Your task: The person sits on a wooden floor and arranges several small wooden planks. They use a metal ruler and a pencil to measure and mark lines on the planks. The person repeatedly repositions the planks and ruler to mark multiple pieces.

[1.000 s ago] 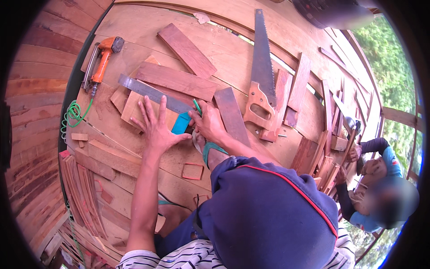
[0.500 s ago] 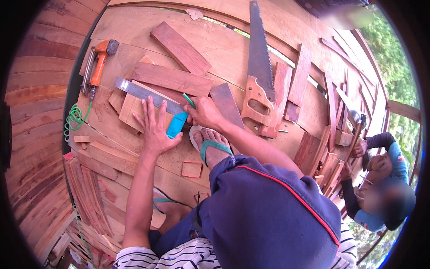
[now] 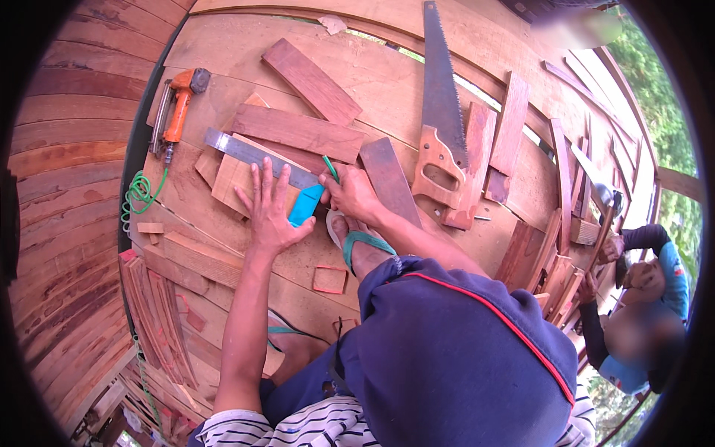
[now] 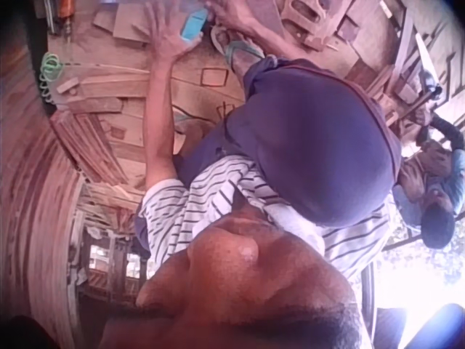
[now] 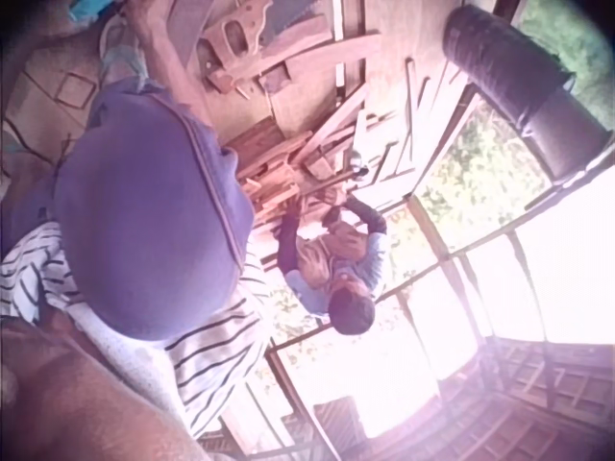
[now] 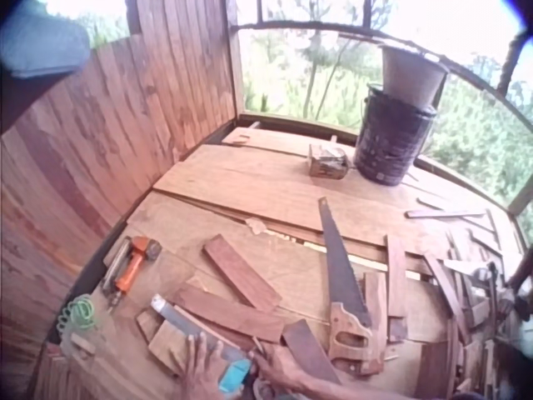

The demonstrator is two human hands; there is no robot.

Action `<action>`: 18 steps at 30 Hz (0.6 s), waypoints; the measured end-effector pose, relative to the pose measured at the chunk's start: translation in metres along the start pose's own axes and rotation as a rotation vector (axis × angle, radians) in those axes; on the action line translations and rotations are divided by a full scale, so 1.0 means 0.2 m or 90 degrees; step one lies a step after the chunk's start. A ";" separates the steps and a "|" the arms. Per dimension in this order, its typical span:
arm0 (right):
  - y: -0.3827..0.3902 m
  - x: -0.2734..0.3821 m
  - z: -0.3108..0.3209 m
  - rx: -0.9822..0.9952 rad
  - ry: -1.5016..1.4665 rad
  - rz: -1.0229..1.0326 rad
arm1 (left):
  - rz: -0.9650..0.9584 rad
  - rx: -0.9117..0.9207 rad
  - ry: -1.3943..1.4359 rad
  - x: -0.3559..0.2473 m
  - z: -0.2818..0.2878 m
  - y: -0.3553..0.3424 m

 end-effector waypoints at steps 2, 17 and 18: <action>0.00 0.00 0.00 -0.001 0.003 0.000 | 0.003 0.004 0.006 0.00 0.00 0.00; 0.01 0.03 0.02 -0.008 0.002 -0.015 | 0.011 0.001 0.009 0.00 0.00 0.00; 0.00 0.03 0.03 0.003 0.004 -0.008 | 0.009 0.001 0.002 0.00 0.00 0.00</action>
Point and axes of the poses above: each hand's wrist, its own y-axis away from the middle knuckle, its own z-axis out of the back of the hand, x = y × z, the point moved 1 cm from there along -y, towards the middle knuckle, and after that the axes turned 3 degrees about -x, right-handed, at the moved point
